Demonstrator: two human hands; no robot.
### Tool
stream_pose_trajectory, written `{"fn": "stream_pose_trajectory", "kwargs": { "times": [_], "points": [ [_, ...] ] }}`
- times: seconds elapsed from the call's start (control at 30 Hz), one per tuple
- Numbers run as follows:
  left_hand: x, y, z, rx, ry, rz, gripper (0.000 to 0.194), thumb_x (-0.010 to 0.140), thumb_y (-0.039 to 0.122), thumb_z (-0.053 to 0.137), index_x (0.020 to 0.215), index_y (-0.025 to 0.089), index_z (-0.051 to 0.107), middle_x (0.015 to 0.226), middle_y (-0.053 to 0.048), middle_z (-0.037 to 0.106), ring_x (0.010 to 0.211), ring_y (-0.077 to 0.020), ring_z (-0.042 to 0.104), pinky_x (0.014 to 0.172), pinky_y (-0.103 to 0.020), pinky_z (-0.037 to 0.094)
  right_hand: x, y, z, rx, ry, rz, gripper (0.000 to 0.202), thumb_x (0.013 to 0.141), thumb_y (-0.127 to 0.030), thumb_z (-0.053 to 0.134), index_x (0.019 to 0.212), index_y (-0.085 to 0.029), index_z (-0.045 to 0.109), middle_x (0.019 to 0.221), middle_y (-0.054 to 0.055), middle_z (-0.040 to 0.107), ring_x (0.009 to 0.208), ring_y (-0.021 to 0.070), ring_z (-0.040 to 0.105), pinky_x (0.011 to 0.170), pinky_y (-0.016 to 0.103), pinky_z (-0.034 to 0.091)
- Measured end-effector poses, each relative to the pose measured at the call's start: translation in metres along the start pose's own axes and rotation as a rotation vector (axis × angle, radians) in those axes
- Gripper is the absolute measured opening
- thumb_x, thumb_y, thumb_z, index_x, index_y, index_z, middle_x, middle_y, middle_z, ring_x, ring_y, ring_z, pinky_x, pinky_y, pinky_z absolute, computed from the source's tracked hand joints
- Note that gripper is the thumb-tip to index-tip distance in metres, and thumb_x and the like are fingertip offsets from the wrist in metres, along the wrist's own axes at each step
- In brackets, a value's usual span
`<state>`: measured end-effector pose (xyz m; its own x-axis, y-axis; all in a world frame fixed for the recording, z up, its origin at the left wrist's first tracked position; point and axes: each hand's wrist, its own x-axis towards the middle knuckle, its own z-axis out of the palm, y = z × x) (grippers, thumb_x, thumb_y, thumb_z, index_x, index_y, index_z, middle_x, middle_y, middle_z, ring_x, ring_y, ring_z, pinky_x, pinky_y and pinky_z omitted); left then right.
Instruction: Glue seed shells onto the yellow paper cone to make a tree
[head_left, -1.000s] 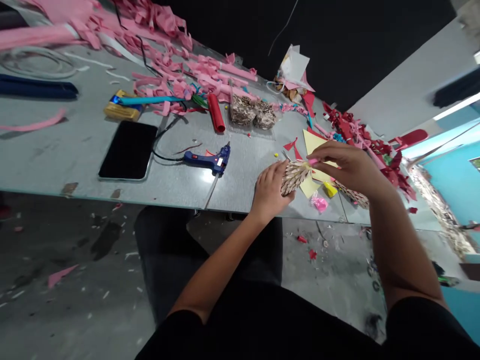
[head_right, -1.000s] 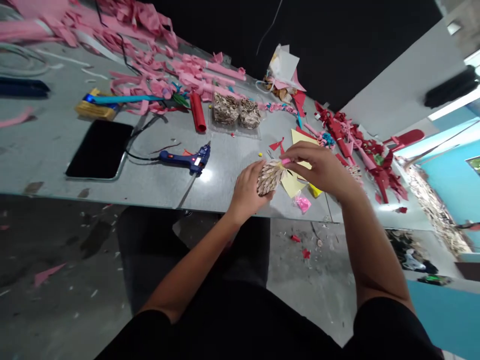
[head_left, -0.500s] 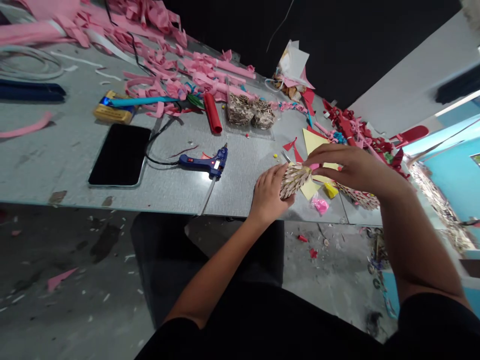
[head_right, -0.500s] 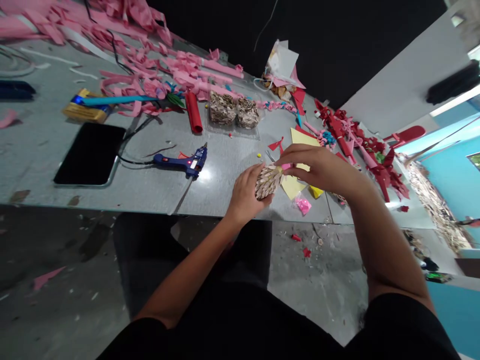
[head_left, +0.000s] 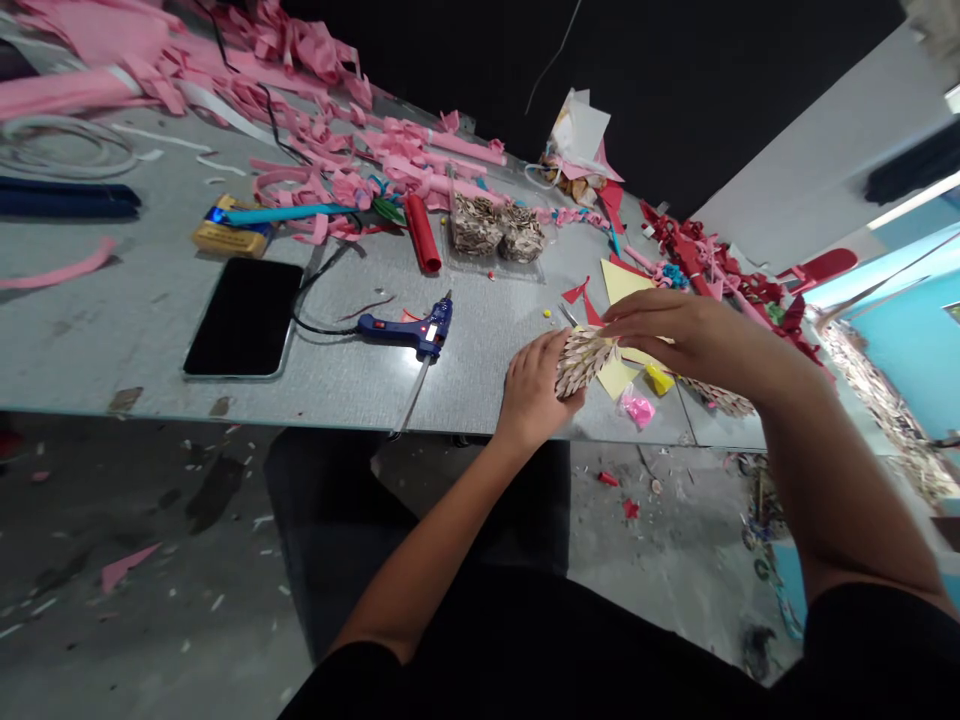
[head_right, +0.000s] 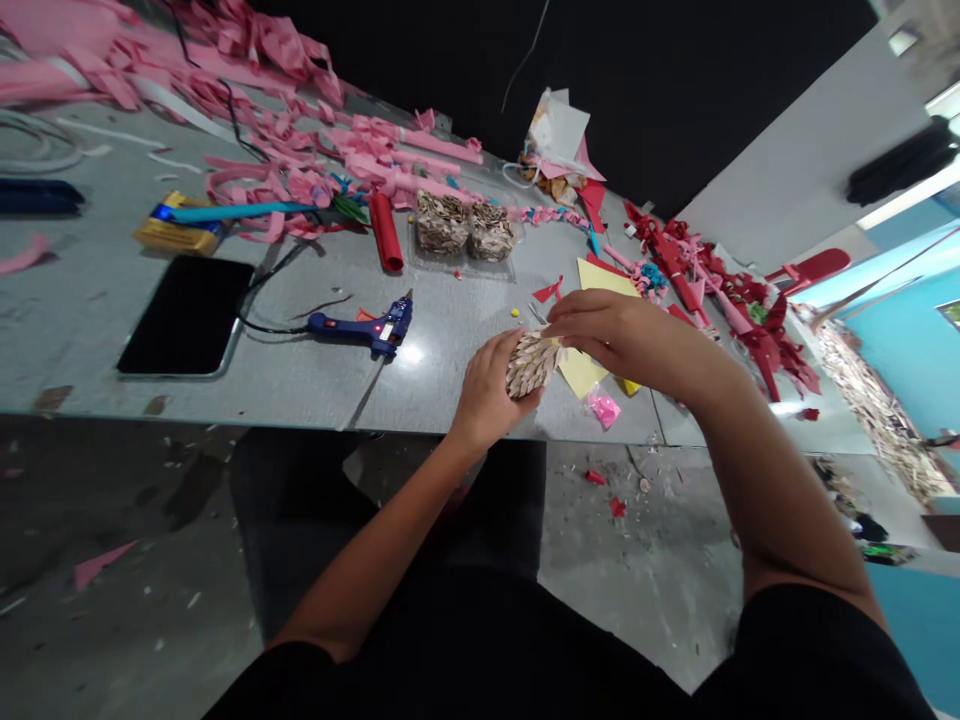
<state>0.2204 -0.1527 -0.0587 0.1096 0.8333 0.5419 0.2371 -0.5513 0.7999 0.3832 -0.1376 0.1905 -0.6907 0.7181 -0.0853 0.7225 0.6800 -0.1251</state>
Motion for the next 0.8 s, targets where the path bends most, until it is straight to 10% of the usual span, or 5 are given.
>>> {"fn": "stream_pose_trajectory", "kwargs": {
  "times": [0.43, 0.8],
  "points": [
    [0.001, 0.001, 0.000, 0.008, 0.009, -0.016, 0.093, 0.088, 0.018, 0.092, 0.168, 0.026, 0.045, 0.167, -0.017, 0.063, 0.156, -0.0377, 0.061, 0.136, -0.059, 0.049, 0.003, 0.003, -0.002, -0.223, -0.123, -0.103, 0.039, 0.119, -0.016, 0.047, 0.138, -0.019, 0.081, 0.139, 0.020, 0.082, 0.120, 0.0332, 0.084, 0.100, 0.050, 0.071],
    [0.001, 0.001, -0.002, -0.005, 0.007, -0.009, 0.097, 0.089, 0.018, 0.094, 0.169, 0.029, 0.042, 0.169, -0.017, 0.062, 0.159, -0.0378, 0.061, 0.136, -0.061, 0.049, 0.009, 0.001, -0.011, -0.139, -0.160, -0.060, 0.040, 0.122, -0.032, 0.048, 0.144, -0.020, 0.079, 0.154, 0.020, 0.077, 0.131, 0.0347, 0.081, 0.112, 0.055, 0.067]
  ]
}}
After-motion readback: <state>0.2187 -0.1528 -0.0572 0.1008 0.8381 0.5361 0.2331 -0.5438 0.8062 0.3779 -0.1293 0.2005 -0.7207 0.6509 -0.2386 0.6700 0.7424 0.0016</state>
